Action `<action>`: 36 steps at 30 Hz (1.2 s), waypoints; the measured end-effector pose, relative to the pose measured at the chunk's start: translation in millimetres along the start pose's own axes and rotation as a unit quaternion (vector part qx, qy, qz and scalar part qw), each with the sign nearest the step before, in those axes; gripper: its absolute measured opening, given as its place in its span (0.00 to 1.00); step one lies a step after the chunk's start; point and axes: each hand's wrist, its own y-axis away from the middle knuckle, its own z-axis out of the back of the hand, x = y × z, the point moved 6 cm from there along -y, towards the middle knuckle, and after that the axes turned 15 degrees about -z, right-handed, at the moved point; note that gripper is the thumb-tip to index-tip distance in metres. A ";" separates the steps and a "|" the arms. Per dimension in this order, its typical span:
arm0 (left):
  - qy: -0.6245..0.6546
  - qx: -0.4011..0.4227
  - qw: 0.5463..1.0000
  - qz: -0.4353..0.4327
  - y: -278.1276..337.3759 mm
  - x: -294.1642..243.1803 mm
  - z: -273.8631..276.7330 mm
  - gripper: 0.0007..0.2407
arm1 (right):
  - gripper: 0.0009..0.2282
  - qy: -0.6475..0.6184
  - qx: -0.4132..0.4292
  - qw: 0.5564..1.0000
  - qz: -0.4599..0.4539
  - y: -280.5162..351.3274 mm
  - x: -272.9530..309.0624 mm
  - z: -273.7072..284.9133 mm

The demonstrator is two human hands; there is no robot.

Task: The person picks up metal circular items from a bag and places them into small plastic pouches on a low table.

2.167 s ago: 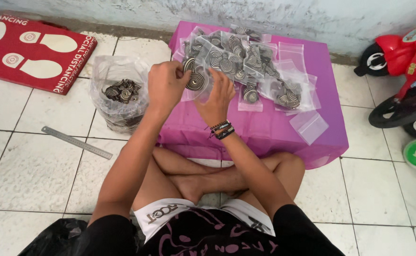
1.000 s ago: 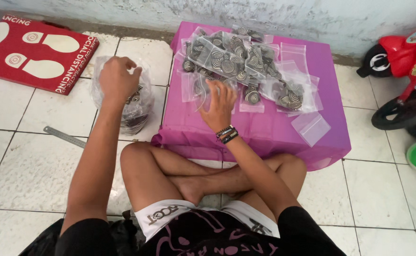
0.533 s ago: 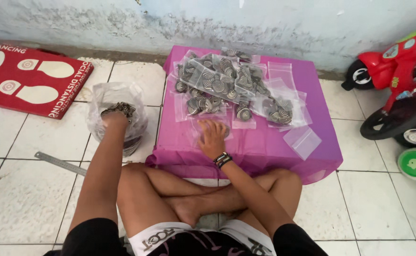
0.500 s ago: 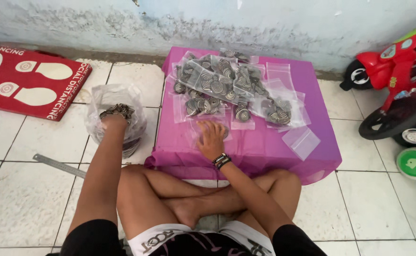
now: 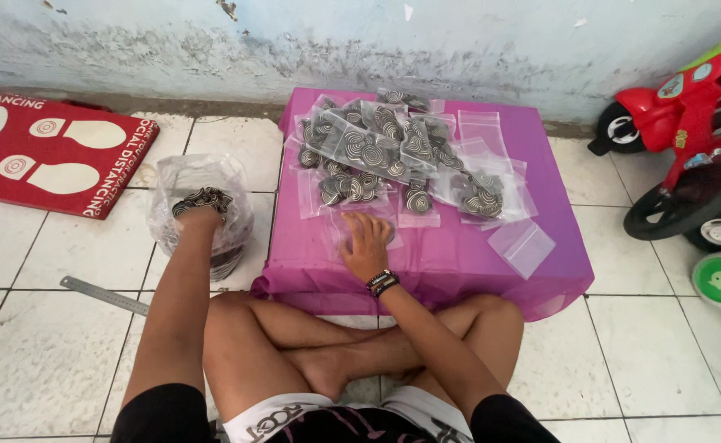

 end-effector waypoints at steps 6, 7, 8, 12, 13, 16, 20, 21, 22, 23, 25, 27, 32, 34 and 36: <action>-0.004 -0.007 1.000 0.021 53.0 -23.8 39.7 0.21 | 0.27 -0.001 0.000 1.000 -0.003 -0.1 -2.1 -0.3; -0.004 -0.008 1.000 0.022 57.2 -22.1 41.4 0.21 | 0.27 -0.002 -0.001 1.000 -0.003 0.1 -1.3 0.8; -0.002 -0.023 1.000 0.012 61.1 -21.7 44.6 0.20 | 0.27 0.003 -0.001 1.000 -0.004 0.1 -0.8 1.6; -0.041 -0.050 0.998 -0.008 94.7 -44.9 87.0 0.21 | 0.29 0.002 0.010 1.000 -0.010 -2.6 3.4 6.7; -0.041 -0.049 0.998 -0.008 112.6 -53.7 104.7 0.21 | 0.29 0.002 0.010 1.000 -0.010 -2.3 2.7 6.2; -0.037 -0.110 0.993 -0.018 160.0 -78.3 157.4 0.22 | 0.30 0.007 0.015 1.000 -0.008 -1.4 -0.7 1.4; -0.031 -0.200 0.978 -0.055 219.2 -109.9 212.0 0.23 | 0.30 0.003 0.017 1.000 -0.020 -2.3 -3.1 0.1; -0.004 -0.227 0.971 -0.079 236.8 -120.4 227.2 0.27 | 0.29 -0.001 0.015 1.000 -0.024 -5.0 -2.4 2.8; -0.004 -0.227 0.971 -0.078 235.7 -122.1 222.7 0.27 | 0.29 -0.002 0.015 1.000 -0.023 -9.6 0.7 0.6; 0.020 -0.279 0.951 -0.131 237.0 -130.4 222.4 0.23 | 0.31 -0.008 0.002 0.999 -0.035 -13.4 1.3 1.1; 0.045 -0.329 0.925 -0.184 259.1 -152.3 226.0 0.18 | 0.34 -0.013 -0.010 0.999 -0.046 -27.7 15.2 12.5; 0.258 -0.317 0.837 -0.363 303.6 -193.4 234.3 0.15 | 0.35 -0.066 -0.003 0.993 -0.100 -47.1 35.3 35.6; 0.504 -0.242 0.715 -0.421 313.2 -230.7 226.1 0.19 | 0.40 -0.115 -0.063 0.986 -0.104 -93.2 89.7 93.4; 0.549 -0.241 0.681 -0.420 303.7 -237.5 221.3 0.19 | 0.42 -0.142 -0.072 0.981 -0.108 -104.5 99.4 107.0; 0.583 -0.263 0.649 -0.412 296.9 -240.3 218.6 0.20 | 0.44 -0.184 -0.073 0.973 -0.116 -111.8 102.1 114.7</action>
